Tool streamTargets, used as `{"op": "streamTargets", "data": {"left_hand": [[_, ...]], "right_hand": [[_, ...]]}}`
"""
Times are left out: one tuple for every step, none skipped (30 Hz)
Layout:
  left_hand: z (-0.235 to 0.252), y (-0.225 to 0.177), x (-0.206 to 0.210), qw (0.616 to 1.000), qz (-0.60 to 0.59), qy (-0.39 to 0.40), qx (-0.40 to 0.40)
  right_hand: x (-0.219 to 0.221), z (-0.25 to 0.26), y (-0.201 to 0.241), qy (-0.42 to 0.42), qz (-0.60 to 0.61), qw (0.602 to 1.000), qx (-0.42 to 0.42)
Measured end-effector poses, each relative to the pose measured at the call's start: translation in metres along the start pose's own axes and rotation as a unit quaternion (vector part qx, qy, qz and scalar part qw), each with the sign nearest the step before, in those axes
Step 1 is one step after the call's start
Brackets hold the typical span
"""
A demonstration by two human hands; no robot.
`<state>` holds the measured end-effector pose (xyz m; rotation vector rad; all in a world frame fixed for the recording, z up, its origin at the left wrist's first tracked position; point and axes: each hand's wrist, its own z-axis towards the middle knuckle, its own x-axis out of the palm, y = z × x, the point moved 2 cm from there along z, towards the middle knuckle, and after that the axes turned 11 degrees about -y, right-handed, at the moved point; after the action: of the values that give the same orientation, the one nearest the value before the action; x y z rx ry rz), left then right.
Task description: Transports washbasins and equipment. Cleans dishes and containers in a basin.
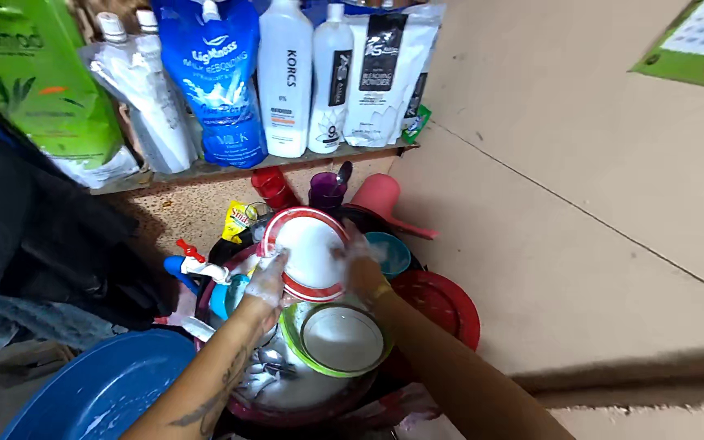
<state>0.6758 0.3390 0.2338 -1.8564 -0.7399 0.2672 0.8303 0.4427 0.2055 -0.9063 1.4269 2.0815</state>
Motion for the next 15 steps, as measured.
{"op": "streamTargets", "data": {"left_hand": [[0.002, 0.000, 0.000, 0.999, 0.019, -0.006, 0.032], [0.005, -0.002, -0.002, 0.998, 0.031, -0.007, 0.063], [0.006, -0.005, -0.005, 0.996, 0.037, -0.004, 0.081], [0.008, -0.007, -0.007, 0.995, 0.037, -0.008, 0.090], [0.009, -0.009, -0.010, 0.995, 0.031, -0.011, 0.089], [0.010, -0.009, -0.013, 0.996, 0.024, -0.012, 0.089], [0.012, -0.007, -0.015, 0.995, 0.020, -0.008, 0.093], [0.013, -0.004, -0.016, 0.995, 0.019, -0.004, 0.100], [0.013, -0.001, -0.015, 0.995, 0.019, -0.002, 0.100], [0.011, 0.002, -0.015, 0.996, 0.017, -0.006, 0.092], [0.008, 0.005, -0.016, 0.997, 0.012, -0.012, 0.077], [0.006, 0.008, -0.016, 0.998, 0.006, -0.019, 0.065], [0.004, 0.009, -0.014, 0.998, 0.003, -0.023, 0.060], [0.002, 0.009, -0.010, 0.998, 0.005, -0.025, 0.063], [0.001, 0.008, -0.006, 0.997, 0.006, -0.030, 0.070]], "right_hand": [[0.008, 0.002, 0.009, 0.021, -0.113, 0.991, -0.062], [0.016, 0.002, 0.020, 0.025, -0.157, 0.984, -0.085], [0.021, 0.002, 0.032, 0.032, -0.143, 0.987, -0.070], [0.025, 0.000, 0.042, 0.035, -0.111, 0.993, -0.037], [0.029, -0.003, 0.053, 0.040, -0.074, 0.996, -0.010], [0.032, -0.010, 0.064, 0.042, -0.037, 0.998, -0.009], [0.036, -0.018, 0.072, 0.040, -0.010, 0.998, -0.043], [0.040, -0.024, 0.076, 0.044, 0.006, 0.994, -0.099], [0.041, -0.024, 0.077, 0.053, 0.011, 0.986, -0.157], [0.041, -0.019, 0.073, 0.054, 0.005, 0.977, -0.208], [0.042, -0.012, 0.063, 0.019, -0.013, 0.969, -0.244], [0.044, -0.002, 0.052, -0.023, -0.041, 0.967, -0.250], [0.042, 0.009, 0.045, -0.024, -0.060, 0.979, -0.193], [0.040, 0.017, 0.043, -0.003, -0.068, 0.988, -0.135], [0.037, 0.017, 0.047, 0.022, -0.071, 0.991, -0.114]]}}
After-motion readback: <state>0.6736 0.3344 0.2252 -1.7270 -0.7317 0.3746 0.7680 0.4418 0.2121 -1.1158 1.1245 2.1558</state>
